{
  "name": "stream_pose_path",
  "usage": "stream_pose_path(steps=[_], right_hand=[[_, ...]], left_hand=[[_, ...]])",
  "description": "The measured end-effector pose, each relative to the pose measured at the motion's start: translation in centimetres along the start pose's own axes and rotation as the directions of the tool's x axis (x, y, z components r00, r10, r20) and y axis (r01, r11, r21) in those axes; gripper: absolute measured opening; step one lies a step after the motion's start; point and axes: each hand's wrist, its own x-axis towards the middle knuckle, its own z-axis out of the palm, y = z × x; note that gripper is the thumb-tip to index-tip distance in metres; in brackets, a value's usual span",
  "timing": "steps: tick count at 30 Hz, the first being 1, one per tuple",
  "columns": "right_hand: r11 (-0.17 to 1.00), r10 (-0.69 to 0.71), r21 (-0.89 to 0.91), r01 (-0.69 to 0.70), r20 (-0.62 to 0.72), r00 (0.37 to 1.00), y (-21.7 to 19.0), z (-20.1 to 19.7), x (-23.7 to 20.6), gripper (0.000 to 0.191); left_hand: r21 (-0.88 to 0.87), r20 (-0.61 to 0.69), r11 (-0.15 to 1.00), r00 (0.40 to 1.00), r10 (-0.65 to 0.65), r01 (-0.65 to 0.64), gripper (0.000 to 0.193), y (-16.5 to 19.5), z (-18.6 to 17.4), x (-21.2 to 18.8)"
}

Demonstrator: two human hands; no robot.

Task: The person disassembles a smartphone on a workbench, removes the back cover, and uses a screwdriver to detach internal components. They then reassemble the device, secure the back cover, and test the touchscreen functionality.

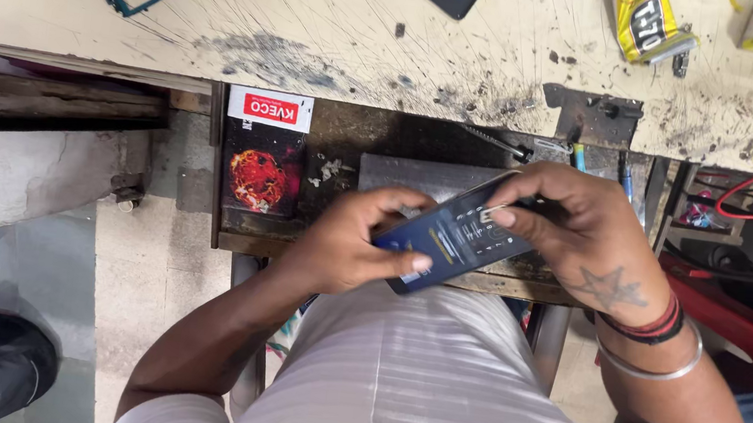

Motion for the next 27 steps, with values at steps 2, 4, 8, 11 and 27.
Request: stream_pose_path(steps=[2,4,8,11,27], right_hand=[[0.997,-0.081,0.012,0.08,0.046,0.996,-0.7,0.3,0.6,0.012],[0.983,-0.167,0.07,0.167,-0.004,0.986,-1.1,0.5,0.2,0.012],[0.91,-0.26,0.223,0.348,-0.346,0.902,-1.0,0.2,-2.6,0.008],[0.934,-0.23,0.155,0.321,-0.426,0.875,-0.3,0.7,-4.9,0.007],[0.958,-0.285,-0.131,0.254,-0.398,0.872,-1.4,2.7,-4.8,0.016]], left_hand=[[-0.049,0.111,0.997,0.993,-0.05,0.056,0.048,-1.0,0.9,0.7],[-0.131,0.176,0.991,0.984,-0.004,0.028,0.042,-2.1,2.4,1.3],[-0.427,0.086,0.892,0.975,0.206,-0.151,0.047,-4.2,3.8,2.2],[-0.523,-0.04,0.812,0.959,0.279,-0.258,0.046,-5.9,4.1,2.7],[-0.752,-0.252,0.541,0.922,0.294,-0.378,0.043,-7.5,4.7,4.0]])
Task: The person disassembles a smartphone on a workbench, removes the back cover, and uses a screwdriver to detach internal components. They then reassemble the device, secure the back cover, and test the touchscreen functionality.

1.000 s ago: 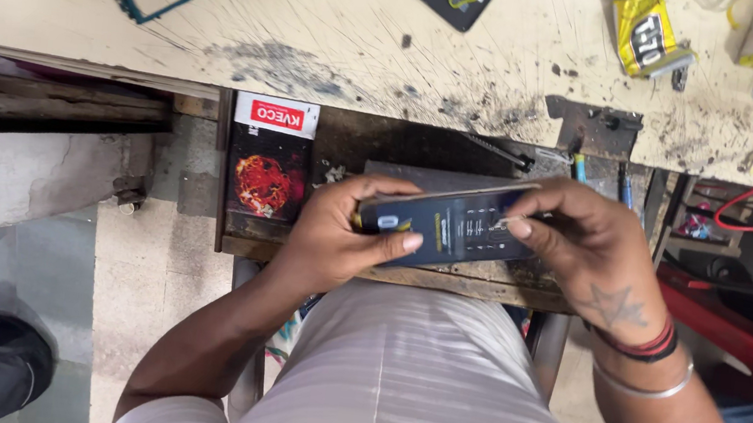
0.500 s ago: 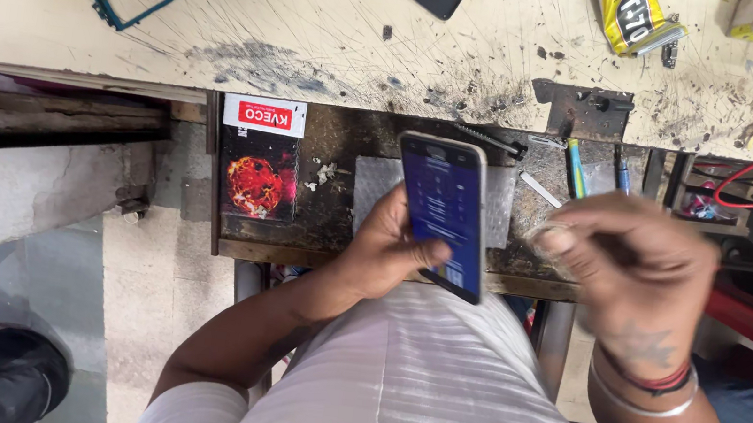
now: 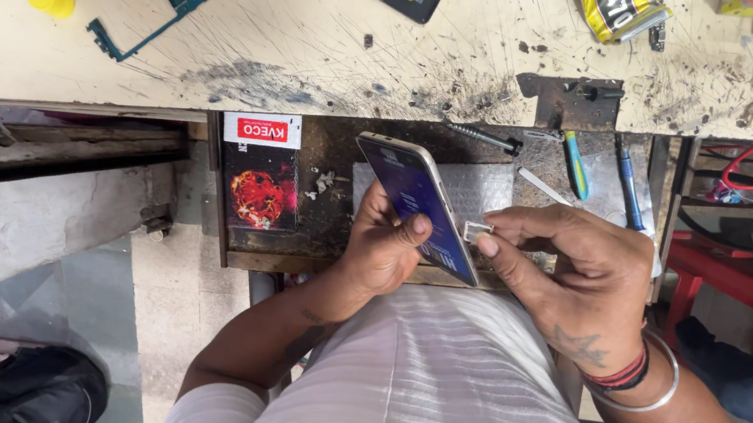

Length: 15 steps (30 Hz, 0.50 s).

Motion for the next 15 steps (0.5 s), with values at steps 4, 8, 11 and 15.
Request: stream_pose_path(steps=[4,8,11,15], right_hand=[[0.999,0.013,-0.035,-0.015,-0.038,0.999,-0.5,0.0,0.5,0.016],[0.999,-0.012,-0.032,0.011,-0.036,0.999,-0.7,0.1,1.0,0.015],[0.998,-0.028,-0.054,0.026,-0.035,0.999,-0.8,0.3,1.3,0.015],[0.997,-0.003,-0.082,0.001,-0.018,1.0,-1.0,0.3,1.6,0.014]], left_hand=[[0.029,0.017,0.999,0.999,0.028,-0.029,0.042,-0.1,0.1,0.2],[0.102,0.038,0.994,0.998,0.043,-0.046,0.037,-0.1,0.2,0.0],[0.142,0.036,0.989,0.999,0.039,-0.044,0.037,0.1,0.2,0.0],[0.191,0.023,0.981,1.0,0.019,-0.023,0.038,0.5,0.2,-0.2]])
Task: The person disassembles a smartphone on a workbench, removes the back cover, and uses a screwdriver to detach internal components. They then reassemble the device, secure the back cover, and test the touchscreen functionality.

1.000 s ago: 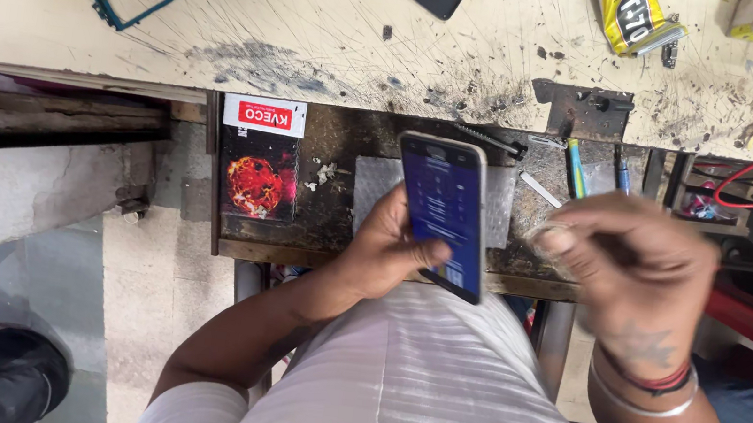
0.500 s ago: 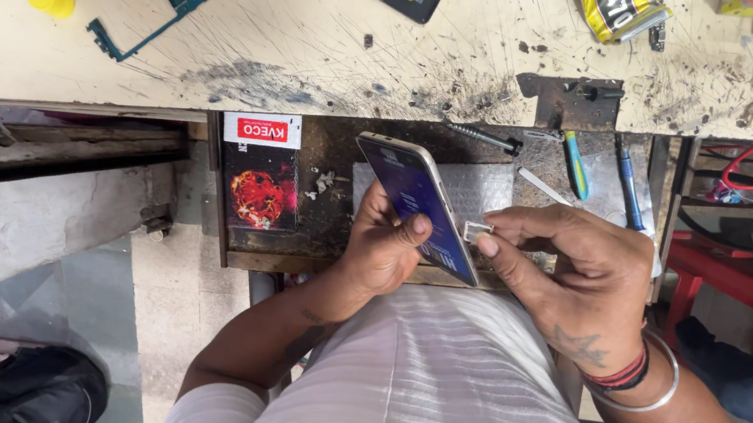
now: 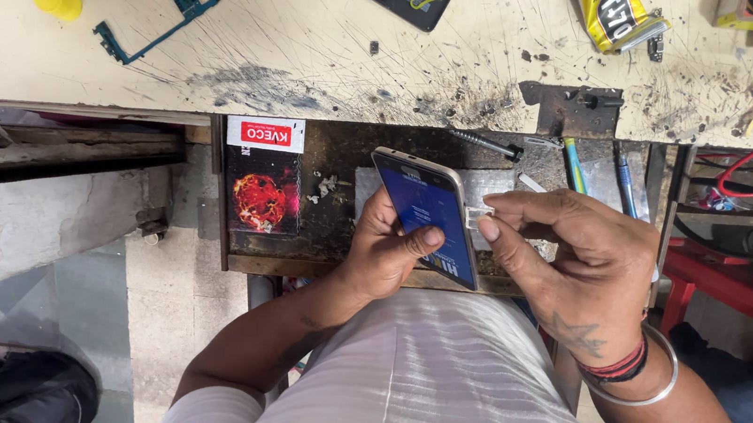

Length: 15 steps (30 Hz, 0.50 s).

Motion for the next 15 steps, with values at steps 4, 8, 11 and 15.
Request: stream_pose_path(steps=[4,8,11,15], right_hand=[[1.0,-0.005,0.021,0.005,0.001,1.0,-0.1,0.2,0.2,0.018],[1.0,0.014,0.016,-0.014,0.0,1.0,-0.2,0.4,0.3,0.017],[0.999,-0.018,-0.035,0.018,-0.001,1.0,-0.5,0.6,0.2,0.016],[0.998,-0.001,-0.066,-0.001,-0.034,0.999,-0.6,1.2,-0.1,0.022]], left_hand=[[0.017,0.0,1.0,1.0,-0.01,0.01,0.038,0.3,0.1,-0.1],[0.042,-0.001,0.999,1.0,-0.015,0.016,0.038,0.6,0.1,-0.1],[0.104,0.007,0.995,1.0,-0.005,0.004,0.035,1.0,0.2,-0.2],[0.19,-0.012,0.982,1.0,0.017,-0.015,0.034,1.4,0.4,-0.2]])
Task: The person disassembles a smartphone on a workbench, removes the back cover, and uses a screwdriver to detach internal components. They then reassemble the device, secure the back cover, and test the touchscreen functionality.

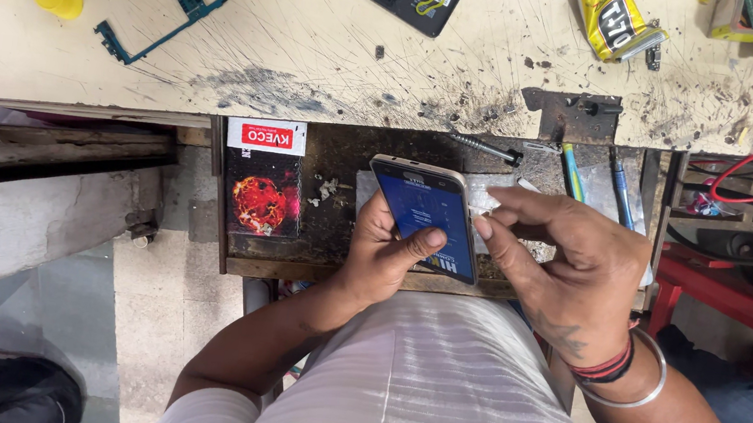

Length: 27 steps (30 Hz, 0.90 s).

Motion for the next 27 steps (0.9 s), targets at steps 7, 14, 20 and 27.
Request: stream_pose_path(steps=[7,14,20,27], right_hand=[[0.995,-0.096,0.002,0.096,-0.05,0.994,1.6,1.2,-1.0,0.02],[0.978,-0.202,0.004,0.207,-0.182,0.962,2.9,4.8,-2.6,0.024],[0.964,-0.264,-0.015,0.264,0.008,0.965,2.0,4.9,-1.5,0.037],[0.995,-0.024,-0.099,0.021,-0.028,0.999,4.1,0.1,7.6,0.017]], left_hand=[[0.091,-0.011,0.996,1.0,0.018,-0.017,0.036,1.1,0.8,-0.1],[0.051,-0.039,0.997,0.997,0.068,-0.066,0.042,1.4,1.6,0.2],[0.07,-0.123,0.994,0.989,0.086,-0.078,0.042,1.5,0.8,0.1],[-0.018,-0.201,0.989,0.97,0.138,-0.144,0.03,1.1,-0.7,-0.3]])
